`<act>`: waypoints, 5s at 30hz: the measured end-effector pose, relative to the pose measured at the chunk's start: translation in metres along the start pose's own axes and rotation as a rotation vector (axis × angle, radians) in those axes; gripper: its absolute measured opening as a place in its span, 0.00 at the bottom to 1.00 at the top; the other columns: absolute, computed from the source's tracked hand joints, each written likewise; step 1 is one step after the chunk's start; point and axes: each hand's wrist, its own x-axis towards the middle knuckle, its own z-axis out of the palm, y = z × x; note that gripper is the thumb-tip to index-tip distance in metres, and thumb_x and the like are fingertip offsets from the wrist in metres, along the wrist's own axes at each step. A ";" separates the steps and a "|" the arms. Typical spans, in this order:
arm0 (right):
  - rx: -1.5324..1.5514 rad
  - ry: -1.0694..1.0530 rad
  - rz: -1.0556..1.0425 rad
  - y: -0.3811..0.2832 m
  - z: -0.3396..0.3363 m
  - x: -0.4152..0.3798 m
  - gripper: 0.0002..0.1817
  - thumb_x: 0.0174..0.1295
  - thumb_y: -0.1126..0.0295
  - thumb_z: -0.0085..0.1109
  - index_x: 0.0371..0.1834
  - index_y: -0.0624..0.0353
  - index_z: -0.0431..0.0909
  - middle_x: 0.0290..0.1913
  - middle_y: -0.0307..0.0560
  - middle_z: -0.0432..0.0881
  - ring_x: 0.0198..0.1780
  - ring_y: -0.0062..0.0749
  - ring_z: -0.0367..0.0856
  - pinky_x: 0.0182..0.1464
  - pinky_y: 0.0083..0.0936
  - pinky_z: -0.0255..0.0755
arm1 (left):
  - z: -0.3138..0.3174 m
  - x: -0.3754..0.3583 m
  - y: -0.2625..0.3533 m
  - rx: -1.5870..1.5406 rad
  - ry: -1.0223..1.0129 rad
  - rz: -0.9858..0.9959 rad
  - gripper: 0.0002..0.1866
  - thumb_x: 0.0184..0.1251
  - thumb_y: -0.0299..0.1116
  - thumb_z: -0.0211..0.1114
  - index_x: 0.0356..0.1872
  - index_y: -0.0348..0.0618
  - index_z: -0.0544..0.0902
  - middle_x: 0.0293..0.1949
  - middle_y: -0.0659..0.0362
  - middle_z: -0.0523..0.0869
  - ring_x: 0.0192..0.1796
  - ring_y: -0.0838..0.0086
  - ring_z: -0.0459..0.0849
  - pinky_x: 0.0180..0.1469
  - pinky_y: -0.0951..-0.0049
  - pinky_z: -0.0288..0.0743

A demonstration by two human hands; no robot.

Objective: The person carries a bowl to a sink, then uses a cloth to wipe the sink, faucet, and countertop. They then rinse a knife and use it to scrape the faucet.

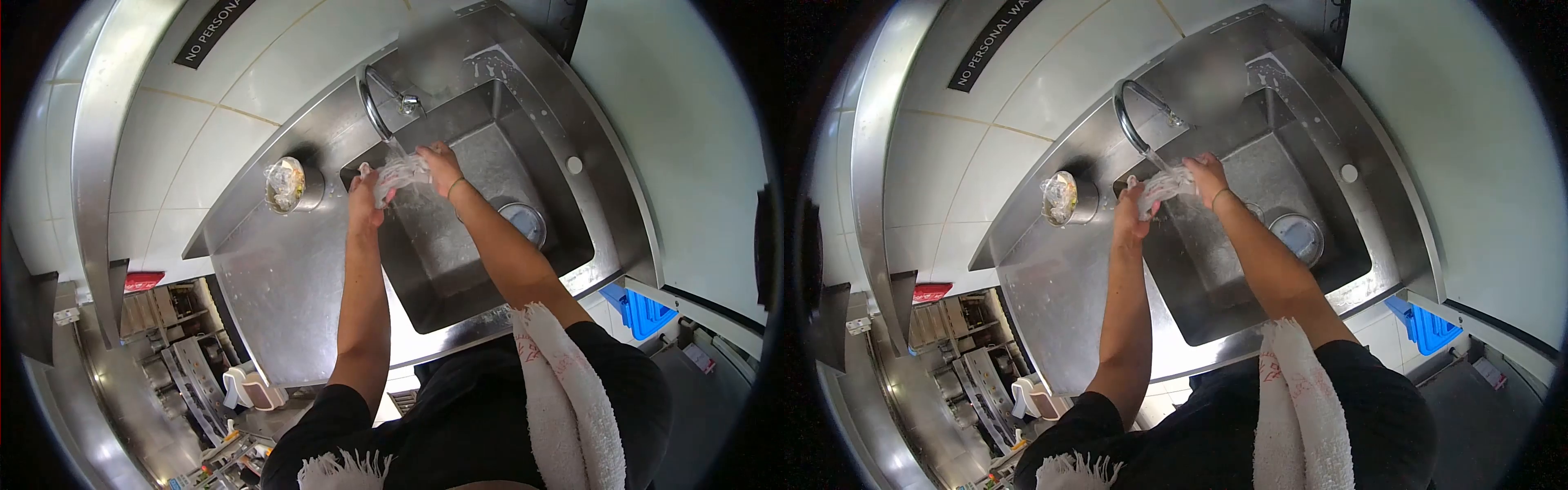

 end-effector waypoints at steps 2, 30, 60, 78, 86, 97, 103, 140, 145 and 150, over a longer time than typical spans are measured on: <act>-0.274 0.022 -0.131 -0.026 0.024 -0.023 0.24 0.68 0.55 0.69 0.59 0.60 0.80 0.57 0.46 0.87 0.56 0.37 0.86 0.57 0.38 0.81 | 0.005 0.002 -0.013 0.027 0.014 0.028 0.15 0.83 0.42 0.56 0.60 0.47 0.77 0.49 0.57 0.87 0.49 0.67 0.89 0.36 0.62 0.87; -0.336 0.325 0.393 0.047 -0.086 -0.006 0.37 0.79 0.37 0.41 0.68 0.59 0.80 0.65 0.52 0.84 0.67 0.52 0.80 0.74 0.48 0.64 | 0.059 -0.034 0.011 0.513 -0.150 0.433 0.06 0.71 0.28 0.69 0.45 0.39 0.87 0.38 0.64 0.88 0.40 0.82 0.82 0.44 0.79 0.73; -1.119 0.065 -0.274 -0.028 0.021 -0.026 0.27 0.78 0.47 0.52 0.37 0.63 0.86 0.39 0.61 0.89 0.45 0.57 0.88 0.51 0.45 0.79 | 0.043 0.003 -0.076 0.132 0.075 0.245 0.20 0.80 0.51 0.64 0.44 0.42 0.87 0.37 0.58 0.88 0.39 0.73 0.86 0.40 0.70 0.79; -1.145 -0.340 -0.390 -0.064 0.071 -0.060 0.12 0.62 0.66 0.68 0.43 0.61 0.83 0.45 0.59 0.87 0.49 0.56 0.86 0.53 0.46 0.79 | 0.029 0.033 -0.088 0.604 -0.084 1.026 0.28 0.65 0.35 0.77 0.64 0.39 0.77 0.51 0.57 0.87 0.51 0.71 0.86 0.54 0.68 0.80; -0.303 -0.136 -0.040 -0.130 -0.007 -0.095 0.12 0.69 0.63 0.71 0.49 0.53 0.81 0.44 0.38 0.85 0.45 0.24 0.83 0.41 0.25 0.80 | 0.045 0.038 -0.062 0.114 -0.114 0.552 0.13 0.64 0.16 0.62 0.46 0.42 0.83 0.40 0.65 0.85 0.39 0.79 0.82 0.45 0.76 0.77; -1.063 -0.439 -0.460 -0.080 0.004 -0.070 0.52 0.56 0.56 0.81 0.80 0.63 0.60 0.75 0.60 0.70 0.77 0.45 0.68 0.76 0.35 0.64 | 0.056 0.026 -0.016 -0.323 -0.391 0.211 0.15 0.78 0.22 0.55 0.62 0.42 0.76 0.55 0.52 0.85 0.54 0.58 0.88 0.59 0.56 0.85; -0.882 -0.502 -0.248 -0.076 0.017 -0.047 0.50 0.51 0.55 0.81 0.75 0.68 0.66 0.66 0.63 0.79 0.67 0.44 0.80 0.68 0.35 0.73 | 0.024 0.047 -0.026 -0.501 -0.395 0.125 0.19 0.86 0.45 0.53 0.65 0.44 0.76 0.60 0.52 0.84 0.60 0.60 0.85 0.65 0.56 0.81; -1.258 0.024 -0.723 -0.016 0.028 -0.101 0.34 0.71 0.52 0.55 0.74 0.61 0.68 0.71 0.69 0.72 0.76 0.61 0.67 0.78 0.50 0.59 | 0.075 0.005 -0.066 -0.701 -0.345 -0.179 0.46 0.66 0.76 0.60 0.63 0.40 0.75 0.59 0.48 0.82 0.61 0.55 0.81 0.68 0.53 0.76; -1.561 -0.189 -0.846 -0.056 0.022 -0.128 0.39 0.73 0.49 0.53 0.81 0.60 0.60 0.77 0.66 0.67 0.80 0.58 0.63 0.81 0.52 0.52 | 0.063 -0.003 -0.034 -0.446 -0.380 -0.063 0.31 0.68 0.59 0.72 0.57 0.42 0.79 0.52 0.50 0.85 0.56 0.61 0.84 0.61 0.55 0.80; -1.471 -0.577 -0.701 -0.110 0.000 -0.099 0.39 0.66 0.61 0.62 0.81 0.55 0.62 0.80 0.55 0.66 0.80 0.53 0.62 0.79 0.51 0.56 | 0.025 0.009 -0.012 -0.241 -0.483 -0.087 0.10 0.68 0.35 0.71 0.45 0.45 0.83 0.34 0.60 0.86 0.30 0.77 0.84 0.27 0.77 0.77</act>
